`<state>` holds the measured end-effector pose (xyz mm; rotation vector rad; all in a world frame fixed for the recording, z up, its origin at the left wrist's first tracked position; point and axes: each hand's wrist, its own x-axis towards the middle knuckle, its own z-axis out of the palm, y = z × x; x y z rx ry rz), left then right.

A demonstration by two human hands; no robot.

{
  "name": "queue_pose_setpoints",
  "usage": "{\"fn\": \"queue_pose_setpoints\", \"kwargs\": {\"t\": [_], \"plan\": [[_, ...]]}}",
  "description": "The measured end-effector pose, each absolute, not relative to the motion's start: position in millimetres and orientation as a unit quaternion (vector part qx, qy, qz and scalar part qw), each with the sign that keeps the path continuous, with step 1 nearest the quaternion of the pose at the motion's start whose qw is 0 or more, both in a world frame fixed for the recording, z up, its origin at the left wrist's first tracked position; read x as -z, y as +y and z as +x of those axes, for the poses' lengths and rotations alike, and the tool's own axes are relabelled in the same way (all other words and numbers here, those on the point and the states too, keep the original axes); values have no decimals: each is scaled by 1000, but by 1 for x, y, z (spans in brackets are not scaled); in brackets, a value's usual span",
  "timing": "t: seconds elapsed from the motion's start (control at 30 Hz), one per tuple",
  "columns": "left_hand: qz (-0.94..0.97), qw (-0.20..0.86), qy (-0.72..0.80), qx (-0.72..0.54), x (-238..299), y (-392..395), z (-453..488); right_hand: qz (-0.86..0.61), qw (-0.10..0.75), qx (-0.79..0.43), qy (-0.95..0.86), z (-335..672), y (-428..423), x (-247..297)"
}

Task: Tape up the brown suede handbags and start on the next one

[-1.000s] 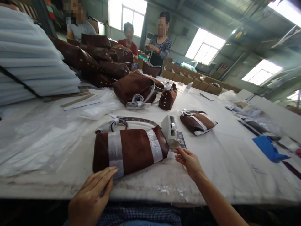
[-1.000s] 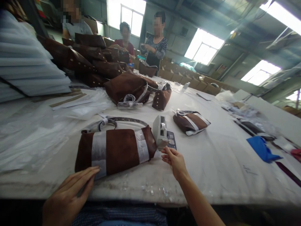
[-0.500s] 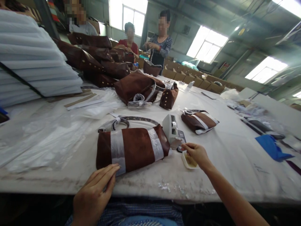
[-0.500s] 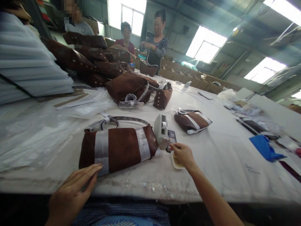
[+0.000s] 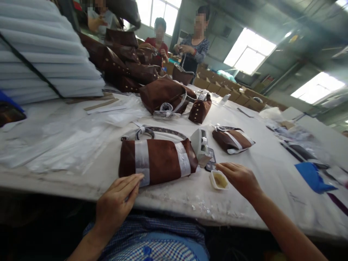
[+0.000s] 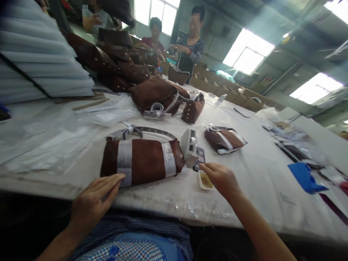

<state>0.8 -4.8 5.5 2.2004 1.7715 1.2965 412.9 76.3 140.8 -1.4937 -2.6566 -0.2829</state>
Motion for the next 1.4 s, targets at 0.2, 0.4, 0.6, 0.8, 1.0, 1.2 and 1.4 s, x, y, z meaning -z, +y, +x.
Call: {"fn": "queue_pose_setpoints", "kwargs": {"t": [0.2, 0.4, 0.6, 0.8, 1.0, 1.2, 1.4], "plan": [[636, 82, 639, -425, -18, 0, 5, -301, 55, -11, -952, 330, 92, -152], [620, 113, 663, -404, -23, -2, 9, -120, -35, -148, -981, 227, 104, -158], [624, 130, 652, -410, -24, -3, 7, -44, -115, -131, -984, 167, 124, -142], [634, 154, 630, -421, -24, -4, 3, -31, -229, 1, -973, 130, 132, -131], [637, 151, 629, -420, -19, -6, 1, -16, -274, 74, -959, 108, 132, -127], [631, 134, 637, -423, -15, -8, 4, -8, -272, 81, -959, 98, 128, -126], [625, 104, 664, -397, -10, -8, 11, -7, -264, 87, -961, 95, 128, -127]]}}
